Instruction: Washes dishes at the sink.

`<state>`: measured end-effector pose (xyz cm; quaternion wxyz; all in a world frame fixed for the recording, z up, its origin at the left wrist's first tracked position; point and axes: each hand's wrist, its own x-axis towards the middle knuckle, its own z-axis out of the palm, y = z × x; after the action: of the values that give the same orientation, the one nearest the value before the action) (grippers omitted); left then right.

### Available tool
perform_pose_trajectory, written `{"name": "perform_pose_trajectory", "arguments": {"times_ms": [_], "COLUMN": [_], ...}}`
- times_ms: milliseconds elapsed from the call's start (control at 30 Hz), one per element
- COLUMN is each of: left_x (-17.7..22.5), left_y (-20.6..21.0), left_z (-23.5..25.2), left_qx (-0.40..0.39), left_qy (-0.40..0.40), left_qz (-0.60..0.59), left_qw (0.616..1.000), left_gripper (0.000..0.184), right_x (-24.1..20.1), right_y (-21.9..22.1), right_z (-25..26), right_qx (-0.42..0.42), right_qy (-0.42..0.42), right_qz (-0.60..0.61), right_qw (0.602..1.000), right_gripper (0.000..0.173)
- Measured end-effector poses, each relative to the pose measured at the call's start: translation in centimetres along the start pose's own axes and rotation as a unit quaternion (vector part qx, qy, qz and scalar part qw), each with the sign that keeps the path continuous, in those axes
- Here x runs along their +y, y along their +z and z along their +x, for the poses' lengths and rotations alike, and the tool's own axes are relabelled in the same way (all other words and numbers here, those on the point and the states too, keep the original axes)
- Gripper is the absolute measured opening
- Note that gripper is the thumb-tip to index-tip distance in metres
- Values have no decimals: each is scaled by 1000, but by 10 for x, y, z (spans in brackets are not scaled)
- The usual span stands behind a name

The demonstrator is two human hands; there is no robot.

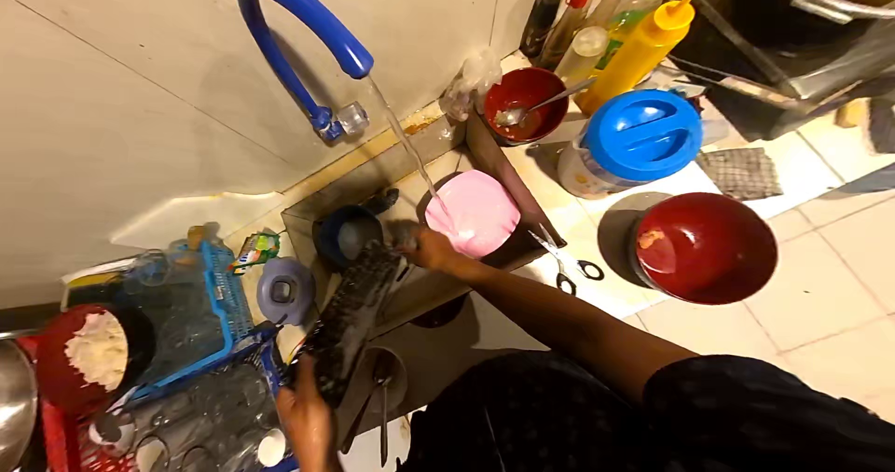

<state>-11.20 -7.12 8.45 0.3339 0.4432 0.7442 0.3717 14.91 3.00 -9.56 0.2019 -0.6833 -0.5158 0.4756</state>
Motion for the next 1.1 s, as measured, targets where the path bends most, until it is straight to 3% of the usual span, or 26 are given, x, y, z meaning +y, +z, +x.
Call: {"name": "perform_pose_trajectory", "arguments": {"times_ms": [67, 100, 167, 233, 333, 500, 633, 733, 800, 900, 1100], "left_x": [5, 6, 4, 2, -8, 2, 29, 49, 58, 62, 68], "left_y": [-11, -11, -1, 24, 82, 192, 257, 282, 291, 298, 304], "left_z": [6, 10, 14, 14, 20, 36, 40, 43, 43, 44, 50], "left_qx": [21, 28, 14, -13, -78, -176, -198, -199, -217, -248, -197], "left_qy": [22, 30, 36, -1, -93, -183, -274, -323, -316, -293, -295], "left_qz": [-22, -16, 17, 8, -121, -298, -420, -451, -453, -468, -379], "left_qw": [999, 999, 999, 1000, 985, 920, 842, 808, 805, 796, 855], "left_gripper": [25, 26, 37, 44, 48, 37, 38, 34, 25, 35, 35], "right_x": [2, 4, 11, 11, -14, -82, -107, -113, -111, -110, -101], "right_y": [3, 0, -16, -46, -99, -155, -176, -184, -184, -181, -179], "right_z": [-7, -9, -6, 1, 5, -13, -23, -30, -36, -40, -30], "right_qx": [-110, -113, -36, 27, -22, -132, -173, -196, -203, -208, -155], "right_qy": [-6, 5, 51, 85, 52, -9, 16, 31, 25, 12, -32], "right_qz": [13, 54, 171, 211, 123, -36, -69, -77, -58, -19, -36], "right_qw": [994, 992, 983, 973, 991, 990, 982, 977, 977, 978, 987], "right_gripper": [54, 48, 38, 40, 33, 31, 33, 33, 31, 29, 33]}}
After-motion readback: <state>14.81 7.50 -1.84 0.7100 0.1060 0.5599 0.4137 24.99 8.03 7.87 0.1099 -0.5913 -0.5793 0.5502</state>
